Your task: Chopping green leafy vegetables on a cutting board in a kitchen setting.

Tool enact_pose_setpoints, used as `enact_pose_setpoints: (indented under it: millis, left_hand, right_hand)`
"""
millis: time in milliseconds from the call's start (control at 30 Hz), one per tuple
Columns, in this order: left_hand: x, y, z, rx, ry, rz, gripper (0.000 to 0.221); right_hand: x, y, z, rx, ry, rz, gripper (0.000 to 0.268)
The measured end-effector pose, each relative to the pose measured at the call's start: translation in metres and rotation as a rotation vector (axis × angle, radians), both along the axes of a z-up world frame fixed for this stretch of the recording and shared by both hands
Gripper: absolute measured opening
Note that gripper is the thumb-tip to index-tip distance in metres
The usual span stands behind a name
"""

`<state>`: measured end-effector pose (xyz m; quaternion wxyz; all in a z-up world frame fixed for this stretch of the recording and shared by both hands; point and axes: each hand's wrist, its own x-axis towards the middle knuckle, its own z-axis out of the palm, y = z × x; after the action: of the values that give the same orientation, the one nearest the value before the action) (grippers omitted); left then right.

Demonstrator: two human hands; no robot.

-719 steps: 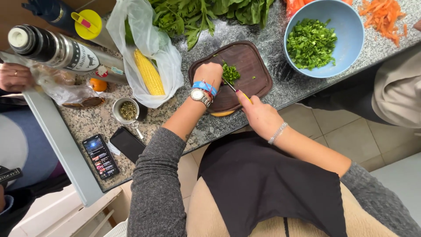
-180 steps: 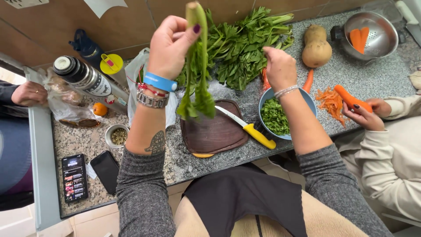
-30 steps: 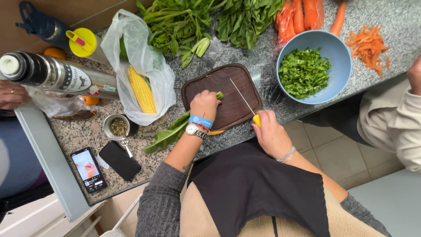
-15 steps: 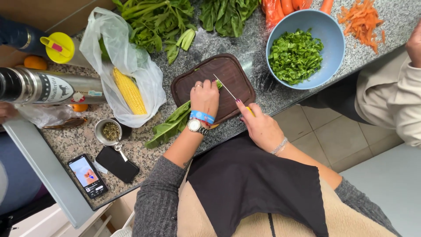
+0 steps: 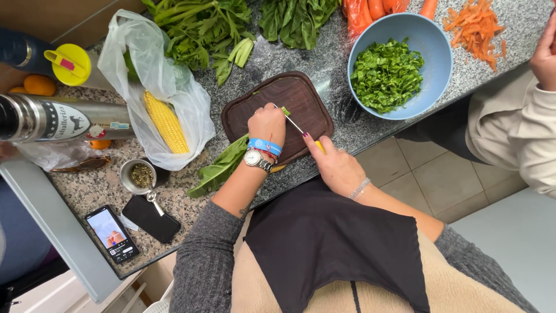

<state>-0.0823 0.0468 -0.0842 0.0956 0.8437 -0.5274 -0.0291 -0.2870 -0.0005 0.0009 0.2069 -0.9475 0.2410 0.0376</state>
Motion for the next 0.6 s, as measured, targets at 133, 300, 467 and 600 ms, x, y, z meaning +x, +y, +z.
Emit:
enact_pose_setpoints:
  millis: [133,300,467,600]
  left_hand:
    - [0.004,-0.001,0.001,0.001,-0.002,-0.010,0.007]
    - [0.016,0.007,0.012,-0.072,0.168,0.044,0.023]
    - [0.016,0.013,0.010,-0.112,0.169,0.046,0.027]
    - [0.019,0.004,0.009,0.005,0.168,0.030,0.031]
  right_hand:
    - [0.008,-0.004,-0.018,-0.011,-0.023,0.016,0.072]
    - [-0.007,-0.002,-0.017,0.014,-0.072,-0.010,0.059]
    - [-0.024,0.005,0.007,0.030,-0.063,-0.060,0.051]
    - [-0.012,0.009,0.022,0.030,-0.093,-0.055,0.050]
